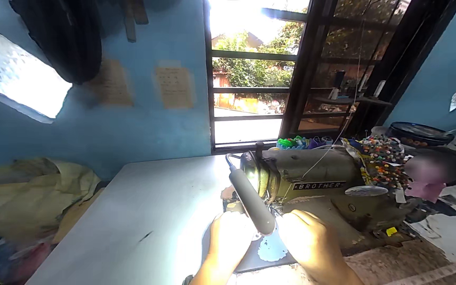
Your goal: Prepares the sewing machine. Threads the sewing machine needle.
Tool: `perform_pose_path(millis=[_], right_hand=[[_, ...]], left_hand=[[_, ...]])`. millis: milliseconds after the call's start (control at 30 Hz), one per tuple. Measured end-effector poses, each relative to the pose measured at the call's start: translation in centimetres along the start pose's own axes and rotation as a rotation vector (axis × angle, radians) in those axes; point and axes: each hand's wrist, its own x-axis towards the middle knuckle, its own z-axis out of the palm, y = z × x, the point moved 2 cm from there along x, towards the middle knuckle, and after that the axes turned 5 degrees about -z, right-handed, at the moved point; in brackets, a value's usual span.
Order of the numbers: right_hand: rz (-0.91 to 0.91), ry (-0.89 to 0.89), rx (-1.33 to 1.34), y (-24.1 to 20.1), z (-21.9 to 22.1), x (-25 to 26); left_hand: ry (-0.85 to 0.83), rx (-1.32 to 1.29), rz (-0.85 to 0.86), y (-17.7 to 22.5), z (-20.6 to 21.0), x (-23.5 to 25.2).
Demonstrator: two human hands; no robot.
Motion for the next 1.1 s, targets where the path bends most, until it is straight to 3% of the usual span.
perform_pose_path(millis=[300,500,633,933,1100], right_hand=[[0.013,0.009,0.008,-0.1,-0.2,-0.3],[0.042,0.106,-0.063,-0.2,-0.6,0.2],[0.023,0.06,-0.026,-0.6,-0.5,-0.2],[0.03,0.063,0.002,-0.5,0.0,-0.2],[0.065,0.097,-0.029,-0.4,-0.2,0.1]], left_hand=[[-0.06,-0.03,-0.023,0.1,-0.5,0.0],[-0.013,-0.024,-0.014,0.3,-1.0,-0.2],[-0.296,0.017,-0.195,0.8,-1.3,0.5],[0.005,-0.177,-0.06,-0.4,-0.6,-0.1],[-0.016,-0.136,-0.056,-0.3,-0.3,-0.2]])
